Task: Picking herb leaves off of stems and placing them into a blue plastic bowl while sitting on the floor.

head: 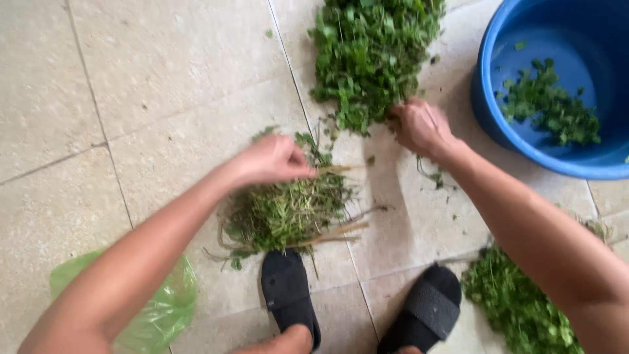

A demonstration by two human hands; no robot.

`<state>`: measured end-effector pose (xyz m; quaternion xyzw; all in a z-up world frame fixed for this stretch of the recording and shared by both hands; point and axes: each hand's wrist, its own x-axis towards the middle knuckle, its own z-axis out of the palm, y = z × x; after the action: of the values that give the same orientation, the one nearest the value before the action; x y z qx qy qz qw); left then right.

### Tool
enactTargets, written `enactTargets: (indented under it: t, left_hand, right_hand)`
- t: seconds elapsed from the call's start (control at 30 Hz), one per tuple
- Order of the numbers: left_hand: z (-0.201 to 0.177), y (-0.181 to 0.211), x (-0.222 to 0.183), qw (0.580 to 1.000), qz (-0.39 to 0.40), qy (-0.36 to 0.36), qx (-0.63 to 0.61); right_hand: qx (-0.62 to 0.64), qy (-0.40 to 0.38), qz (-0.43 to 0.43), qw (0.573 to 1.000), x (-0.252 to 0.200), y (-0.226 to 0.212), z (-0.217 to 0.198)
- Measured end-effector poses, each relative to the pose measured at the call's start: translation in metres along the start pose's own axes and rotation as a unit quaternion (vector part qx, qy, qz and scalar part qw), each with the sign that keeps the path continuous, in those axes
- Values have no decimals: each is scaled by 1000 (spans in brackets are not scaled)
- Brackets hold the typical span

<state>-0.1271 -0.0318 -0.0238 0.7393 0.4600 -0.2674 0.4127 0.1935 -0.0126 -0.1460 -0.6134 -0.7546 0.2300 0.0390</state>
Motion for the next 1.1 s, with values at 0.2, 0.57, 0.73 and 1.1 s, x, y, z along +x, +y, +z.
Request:
enactTargets:
  t: [0.2,0.57,0.73,1.1]
  left_hand:
    - [-11,20,58,958,197,208,-21]
    - [-39,64,113,810,374,449,45]
    - [-45,68,82,807,346,468,-96]
    - [-50,67,55,803,218,201,-517]
  right_hand:
    - [-59,82,-82,992,-9,4,-25]
    - [75,12,-103,992,-43,-28,-137]
    - [203,159,-165,952,-46,-20,-141]
    - [549,36,68,832,-45,-64,-141]
